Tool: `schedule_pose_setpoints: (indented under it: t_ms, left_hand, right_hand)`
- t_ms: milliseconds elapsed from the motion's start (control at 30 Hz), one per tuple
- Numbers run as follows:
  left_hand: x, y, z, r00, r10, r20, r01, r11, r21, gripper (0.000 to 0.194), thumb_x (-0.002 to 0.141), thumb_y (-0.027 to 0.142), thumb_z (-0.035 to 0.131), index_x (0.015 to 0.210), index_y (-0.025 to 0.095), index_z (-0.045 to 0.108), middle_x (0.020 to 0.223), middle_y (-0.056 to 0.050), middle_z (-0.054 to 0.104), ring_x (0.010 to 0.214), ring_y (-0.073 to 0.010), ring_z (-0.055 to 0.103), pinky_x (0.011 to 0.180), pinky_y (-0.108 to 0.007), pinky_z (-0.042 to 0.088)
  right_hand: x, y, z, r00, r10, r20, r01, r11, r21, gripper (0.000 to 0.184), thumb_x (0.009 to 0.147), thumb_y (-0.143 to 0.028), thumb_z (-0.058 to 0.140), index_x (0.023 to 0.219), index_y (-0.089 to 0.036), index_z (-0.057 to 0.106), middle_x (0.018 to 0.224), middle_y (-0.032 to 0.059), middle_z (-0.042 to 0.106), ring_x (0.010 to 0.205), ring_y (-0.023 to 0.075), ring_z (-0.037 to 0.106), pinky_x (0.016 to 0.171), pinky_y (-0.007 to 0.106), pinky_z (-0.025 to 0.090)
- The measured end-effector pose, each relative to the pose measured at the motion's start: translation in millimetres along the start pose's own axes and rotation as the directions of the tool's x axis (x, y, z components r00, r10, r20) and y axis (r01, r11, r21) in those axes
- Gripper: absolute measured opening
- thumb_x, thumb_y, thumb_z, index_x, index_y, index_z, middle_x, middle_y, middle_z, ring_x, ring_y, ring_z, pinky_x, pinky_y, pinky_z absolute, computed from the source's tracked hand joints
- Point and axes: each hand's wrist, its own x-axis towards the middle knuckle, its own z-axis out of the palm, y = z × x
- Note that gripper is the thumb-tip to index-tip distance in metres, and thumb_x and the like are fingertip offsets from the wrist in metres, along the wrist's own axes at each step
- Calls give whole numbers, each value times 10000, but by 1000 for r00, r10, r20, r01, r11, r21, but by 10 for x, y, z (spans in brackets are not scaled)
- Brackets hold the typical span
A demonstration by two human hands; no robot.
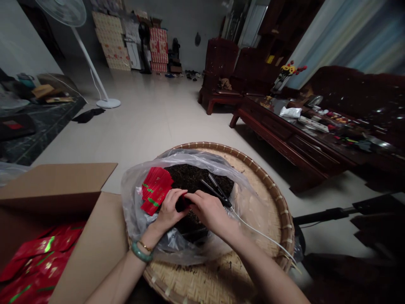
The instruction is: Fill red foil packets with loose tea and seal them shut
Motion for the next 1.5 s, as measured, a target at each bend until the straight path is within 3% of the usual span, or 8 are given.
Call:
schedule_pose_setpoints:
  t_ms: [233,433,667,767,867,1000,1200,1500]
  left_hand:
    - [3,16,-12,999,-53,4,53,998,-19,464,715,294,678,1148,217,530,1048,-90,590,989,-244,551,868,-419,472]
    - [28,0,-40,980,-196,45,201,963,-181,547,683,378,711,1172,198,543,1138,-104,613,1042,-256,567,905,-431,465]
    - [37,37,-17,834,-421,358,546,722,-424,337,645,384,716,870,141,658,736,-21,701,648,-184,638,623,-304,528]
    - [50,74,-22,815,-426,393,572,700,-427,291,620,343,730,810,140,644,698,-6,679,622,-165,617,598,-280,510]
    - [66,95,-38,796,-402,454,590,684,-429,294,594,285,744,826,139,636,745,-10,672,664,-165,617,635,-282,507]
    - [78,121,-65,753,-362,549,633,624,-457,409,549,235,775,914,141,617,837,-14,666,747,-174,629,710,-296,508]
    - [72,179,-91,608,-352,711,776,453,-439,531,556,291,781,1010,146,548,701,37,610,504,-121,570,504,-268,494]
    - [93,113,-82,678,-356,643,720,497,-484,420,719,469,644,934,108,633,839,-54,676,718,-178,625,671,-277,487]
  right_hand:
    - [3,70,196,995,23,-101,-27,999,-40,178,859,-328,550,983,-218,613,1027,88,572,953,211,508,728,285,448]
    - [86,305,100,972,40,-232,54,921,386,148,850,-133,485,887,-183,620,859,39,648,793,138,595,734,246,451]
    - [158,417,236,942,277,-191,-87,750,656,386,751,-331,620,1098,-179,549,830,11,634,724,134,571,651,229,436]
    - [223,405,416,939,308,-156,-142,756,639,257,744,-417,628,768,-161,614,638,-31,554,584,101,474,545,199,356]
    - [266,417,516,940,286,-183,-104,755,647,380,757,-416,618,517,-156,477,505,-61,384,507,71,337,480,199,251]
    - [273,485,543,940,279,-197,-67,715,696,446,748,-430,615,469,-156,399,499,-65,286,502,63,263,467,209,199]
    - [265,545,569,934,338,-114,-124,607,785,427,697,-468,630,475,-156,442,500,-63,272,495,65,240,456,222,179]
    - [263,522,607,933,311,-178,-78,660,747,438,705,-451,632,460,-160,416,493,-62,291,502,67,261,462,220,189]
